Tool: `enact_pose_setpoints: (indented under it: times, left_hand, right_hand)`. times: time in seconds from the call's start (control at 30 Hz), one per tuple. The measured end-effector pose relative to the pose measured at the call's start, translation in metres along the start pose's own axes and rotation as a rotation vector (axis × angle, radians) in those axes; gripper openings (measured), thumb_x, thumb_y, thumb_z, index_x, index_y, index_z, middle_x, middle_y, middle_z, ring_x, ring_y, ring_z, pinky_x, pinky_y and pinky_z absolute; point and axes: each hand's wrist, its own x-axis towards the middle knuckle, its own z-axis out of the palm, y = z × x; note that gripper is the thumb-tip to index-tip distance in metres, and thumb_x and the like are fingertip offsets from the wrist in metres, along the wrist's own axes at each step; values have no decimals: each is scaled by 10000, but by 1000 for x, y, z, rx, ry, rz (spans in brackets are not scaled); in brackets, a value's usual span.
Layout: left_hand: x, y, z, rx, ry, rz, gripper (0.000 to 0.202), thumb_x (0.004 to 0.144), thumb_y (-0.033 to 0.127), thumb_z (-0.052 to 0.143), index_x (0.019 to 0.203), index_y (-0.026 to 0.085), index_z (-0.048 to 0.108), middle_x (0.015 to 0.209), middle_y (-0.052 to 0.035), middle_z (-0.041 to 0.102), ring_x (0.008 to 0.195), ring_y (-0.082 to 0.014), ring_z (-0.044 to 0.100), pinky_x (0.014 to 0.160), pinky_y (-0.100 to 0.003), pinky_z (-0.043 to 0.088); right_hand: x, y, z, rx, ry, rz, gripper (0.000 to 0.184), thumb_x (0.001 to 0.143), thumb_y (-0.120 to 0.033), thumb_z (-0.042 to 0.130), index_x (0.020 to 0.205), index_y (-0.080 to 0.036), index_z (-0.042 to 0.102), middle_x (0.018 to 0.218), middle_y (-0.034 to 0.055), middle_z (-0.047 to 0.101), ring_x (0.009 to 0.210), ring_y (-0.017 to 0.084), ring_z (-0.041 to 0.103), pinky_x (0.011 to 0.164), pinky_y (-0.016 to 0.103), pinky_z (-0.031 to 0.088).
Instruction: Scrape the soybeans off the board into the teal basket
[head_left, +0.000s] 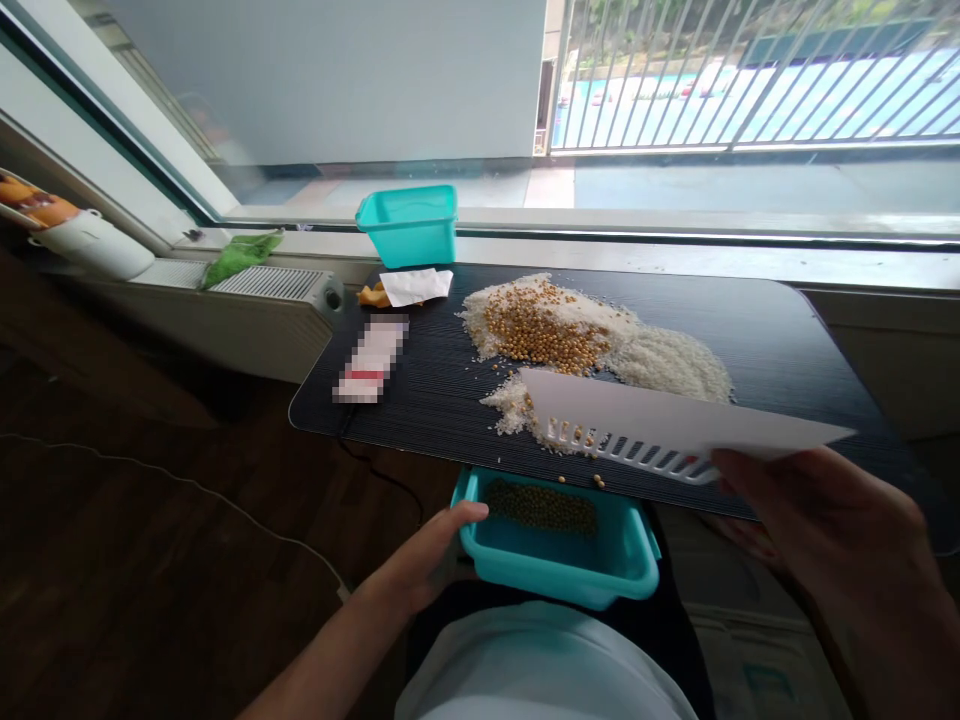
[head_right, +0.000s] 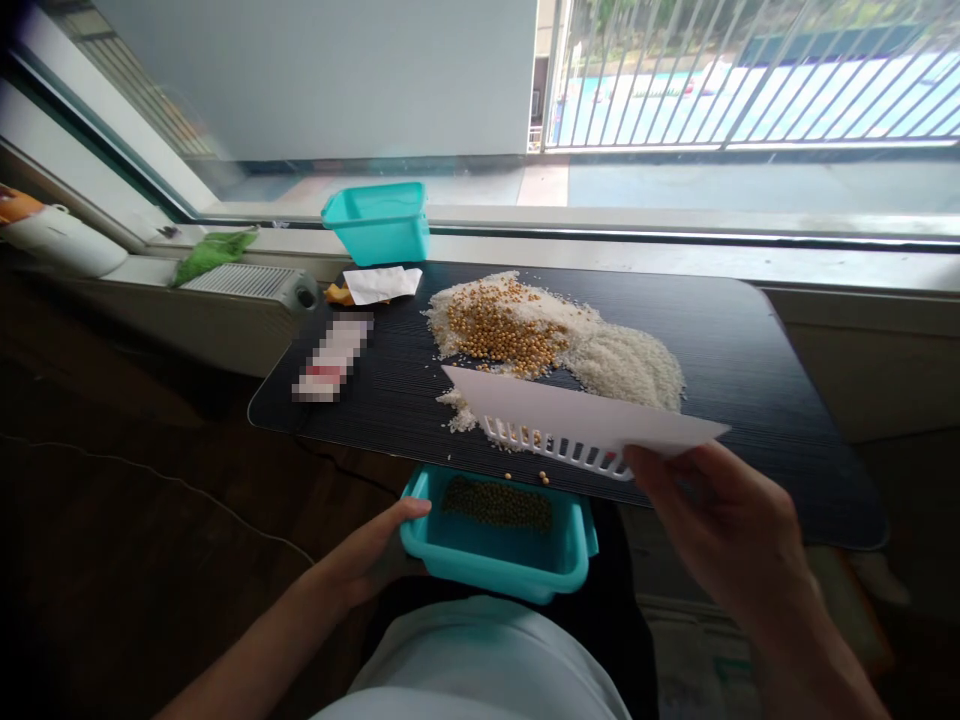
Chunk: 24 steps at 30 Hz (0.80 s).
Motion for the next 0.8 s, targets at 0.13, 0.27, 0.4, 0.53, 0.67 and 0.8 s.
enact_pose_setpoints:
  times: [0.13, 0.27, 0.4, 0.53, 0.67, 0.8]
  left_hand:
    - [6, -8, 29, -21, -50, -45, 450, 689, 407, 707, 1054, 161, 609, 998, -93, 714, 932, -260, 655, 822, -386, 524]
    - [10, -13, 47, -35, -68, -131, 556, 652, 404, 734, 1123, 142, 598, 944, -85, 704, 927, -262, 651, 864, -407, 506]
    - [10, -14, 50, -25, -73, -130, 591, 670, 416, 725, 1178, 151, 579, 1026, -107, 709, 923, -259, 653, 870, -406, 501]
    - [6, -12, 47, -33, -69, -116, 561, 668, 419, 726, 1138, 148, 583, 1080, -130, 710, 964, -284, 656, 860, -396, 504]
    - [2, -11, 44, -50, -75, -99, 503, 707, 404, 708, 1118, 144, 582, 1106, -145, 706, 1006, -296, 654, 880, -399, 502]
    - [2, -12, 40, -69, -70, -83, 498, 729, 386, 706, 1147, 144, 585, 1088, -136, 711, 984, -290, 665, 886, -407, 504]
  right_hand:
    - [-6, 30, -36, -91, -48, 181, 319, 583, -492, 734, 800, -259, 749, 739, 21, 771, 704, 279, 728, 636, 364, 584]
    - [-13, 51, -49, -136, -26, 268, 365, 591, -524, 712, 846, -267, 760, 786, 31, 781, 795, 328, 735, 703, 427, 588]
    - [-23, 51, -40, -28, -57, 275, 372, 609, -523, 705, 849, -244, 763, 766, 42, 776, 756, 311, 731, 685, 409, 591]
    - [-28, 39, -31, 36, -55, 232, 349, 638, -528, 710, 831, -244, 776, 741, 36, 771, 732, 285, 724, 695, 384, 588]
    - [-25, 31, -21, 129, -38, 212, 302, 646, -470, 752, 843, -243, 778, 749, 36, 771, 699, 265, 715, 674, 368, 592]
    - [-21, 28, -4, 240, -95, 176, 268, 684, -447, 753, 849, -235, 768, 785, 28, 772, 710, 244, 708, 713, 374, 600]
